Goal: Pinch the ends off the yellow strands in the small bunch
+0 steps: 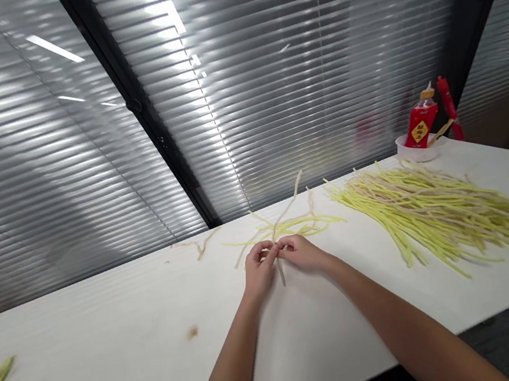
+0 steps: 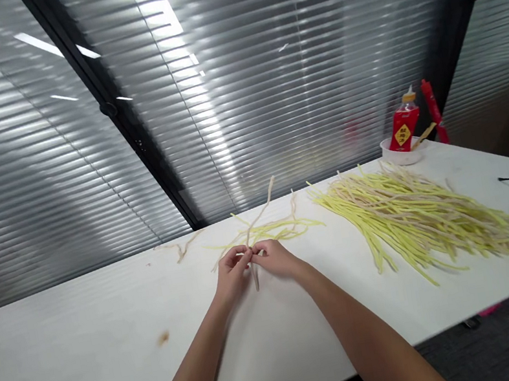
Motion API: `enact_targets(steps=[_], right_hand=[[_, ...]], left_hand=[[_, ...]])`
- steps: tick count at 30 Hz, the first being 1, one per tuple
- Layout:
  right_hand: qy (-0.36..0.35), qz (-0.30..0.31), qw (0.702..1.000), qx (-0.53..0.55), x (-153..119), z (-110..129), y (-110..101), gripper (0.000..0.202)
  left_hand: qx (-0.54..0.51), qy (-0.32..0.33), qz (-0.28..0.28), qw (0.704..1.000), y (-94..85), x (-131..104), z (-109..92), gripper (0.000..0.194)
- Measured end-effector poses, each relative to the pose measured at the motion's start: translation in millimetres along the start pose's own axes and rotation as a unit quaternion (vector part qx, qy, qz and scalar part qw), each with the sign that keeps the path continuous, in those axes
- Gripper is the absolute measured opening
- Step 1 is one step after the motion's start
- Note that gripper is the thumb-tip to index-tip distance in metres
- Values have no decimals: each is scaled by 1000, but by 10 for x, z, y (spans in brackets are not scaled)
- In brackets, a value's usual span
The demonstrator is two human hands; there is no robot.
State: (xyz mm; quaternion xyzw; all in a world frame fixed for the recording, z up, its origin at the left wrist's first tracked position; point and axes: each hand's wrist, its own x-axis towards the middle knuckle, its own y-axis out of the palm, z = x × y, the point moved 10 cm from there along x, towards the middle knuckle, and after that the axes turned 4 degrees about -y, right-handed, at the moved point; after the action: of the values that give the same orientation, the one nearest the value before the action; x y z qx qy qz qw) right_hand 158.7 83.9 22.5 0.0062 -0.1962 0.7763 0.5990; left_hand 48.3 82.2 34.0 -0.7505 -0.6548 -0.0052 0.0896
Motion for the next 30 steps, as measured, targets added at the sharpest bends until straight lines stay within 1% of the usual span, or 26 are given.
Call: enact_targets(steps=[2,4,8,10,14,17,19,24,30], right_hand=[[3,10,1000,-17,-6,-6,25,24],[-5,12,1000,-25,-7,18,29,25],[-79,-30,996,-37,-10,214,-58,20],[-110,-46,992,-41,-21,295,-95,14],[-172,-50,982,-60,-49,417,-99,19],[-214,-60,973,-69,-73,472,-108,20],[-220,-67,971,-69,-75,470,-118,19],[-208,-77,973,-66,-66,446,-153,11],[-213,-75,971,-72,-84,493,-159,6]], left_hand=[[-13,-8,-4,1000,-6,5,24,23],[-47,-31,-11,998,-13,7,65,23],[-161,-103,-39,981,-65,1,185,26],[-199,-120,-53,971,-98,-1,212,27],[-218,-126,-56,966,-107,-7,218,28],[-230,-148,-55,960,-73,-33,247,28],[-235,-158,-49,958,-45,-47,247,29],[-225,-166,-27,960,1,-53,231,32],[-229,-163,-5,960,40,-45,249,32]])
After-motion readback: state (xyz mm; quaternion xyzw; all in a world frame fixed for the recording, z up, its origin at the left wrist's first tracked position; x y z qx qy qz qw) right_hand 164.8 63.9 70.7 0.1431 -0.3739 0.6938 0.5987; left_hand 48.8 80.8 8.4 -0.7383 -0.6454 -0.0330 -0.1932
